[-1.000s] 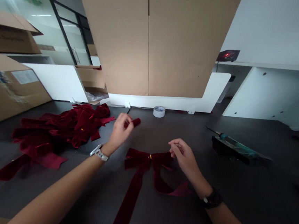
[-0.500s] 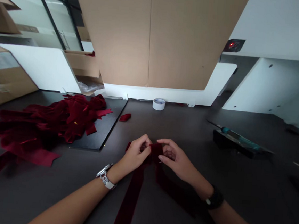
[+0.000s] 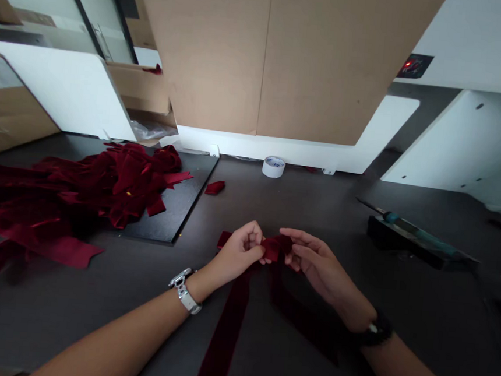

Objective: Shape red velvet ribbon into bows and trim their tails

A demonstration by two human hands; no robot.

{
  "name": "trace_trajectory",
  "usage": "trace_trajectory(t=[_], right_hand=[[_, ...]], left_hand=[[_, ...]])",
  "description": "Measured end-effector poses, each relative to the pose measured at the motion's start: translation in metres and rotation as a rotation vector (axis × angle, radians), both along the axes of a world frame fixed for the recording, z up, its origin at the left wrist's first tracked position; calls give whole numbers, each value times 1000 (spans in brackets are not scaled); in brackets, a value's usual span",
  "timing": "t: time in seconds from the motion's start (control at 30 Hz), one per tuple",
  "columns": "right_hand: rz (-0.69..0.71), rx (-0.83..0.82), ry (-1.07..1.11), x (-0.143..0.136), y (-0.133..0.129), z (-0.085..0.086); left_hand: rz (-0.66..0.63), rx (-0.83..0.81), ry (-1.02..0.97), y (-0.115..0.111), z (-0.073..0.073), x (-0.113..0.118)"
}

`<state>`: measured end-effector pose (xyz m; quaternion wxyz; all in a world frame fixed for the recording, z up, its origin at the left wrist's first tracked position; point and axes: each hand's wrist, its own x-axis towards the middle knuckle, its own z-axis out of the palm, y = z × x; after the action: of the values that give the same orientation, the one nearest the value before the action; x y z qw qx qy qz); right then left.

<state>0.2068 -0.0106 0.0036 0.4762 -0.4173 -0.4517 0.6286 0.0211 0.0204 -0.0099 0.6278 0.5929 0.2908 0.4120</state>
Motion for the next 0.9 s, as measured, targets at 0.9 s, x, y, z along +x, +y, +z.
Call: trace_trajectory(t=[0.9], right_hand=[[127,917,-769,-3,-7,4]], left_hand=[[-110,-201,101,-2,10,-3]])
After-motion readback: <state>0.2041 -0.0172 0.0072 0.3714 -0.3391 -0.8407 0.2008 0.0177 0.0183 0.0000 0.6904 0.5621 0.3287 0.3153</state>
